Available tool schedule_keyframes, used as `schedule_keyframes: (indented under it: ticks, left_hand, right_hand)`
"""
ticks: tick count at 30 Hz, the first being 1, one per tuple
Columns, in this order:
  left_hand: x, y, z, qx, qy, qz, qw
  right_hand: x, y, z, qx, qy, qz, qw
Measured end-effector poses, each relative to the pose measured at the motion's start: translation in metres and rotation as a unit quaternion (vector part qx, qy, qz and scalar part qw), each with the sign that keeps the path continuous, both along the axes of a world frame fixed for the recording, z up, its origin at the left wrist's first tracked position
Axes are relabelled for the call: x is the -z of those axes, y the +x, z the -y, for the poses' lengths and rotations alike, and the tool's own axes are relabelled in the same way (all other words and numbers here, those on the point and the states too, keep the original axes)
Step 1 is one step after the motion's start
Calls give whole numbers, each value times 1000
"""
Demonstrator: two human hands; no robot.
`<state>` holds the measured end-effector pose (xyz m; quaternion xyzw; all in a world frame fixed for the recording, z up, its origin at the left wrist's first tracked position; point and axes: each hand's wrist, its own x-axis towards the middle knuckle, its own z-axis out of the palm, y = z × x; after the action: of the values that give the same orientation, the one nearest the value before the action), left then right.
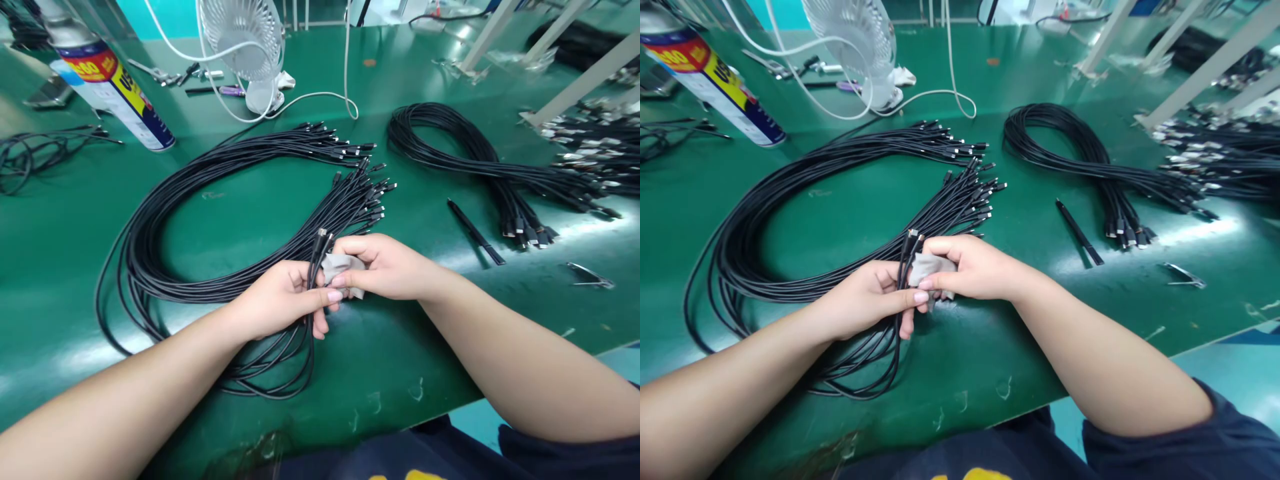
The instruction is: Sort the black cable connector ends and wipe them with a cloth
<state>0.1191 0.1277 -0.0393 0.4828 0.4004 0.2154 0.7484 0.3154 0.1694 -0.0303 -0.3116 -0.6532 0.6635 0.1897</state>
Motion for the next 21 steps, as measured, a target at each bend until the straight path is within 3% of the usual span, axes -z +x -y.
schedule_keyframes:
  ticks: [11,21]
  left_hand:
    - [-3,-1,2,-10,-11,30,999]
    - [-5,-3,0,-24,-21,68,997]
  right_hand:
    - [-9,1,3,57,-48,-8,997]
    - [-14,-4,14,93,81,-33,992]
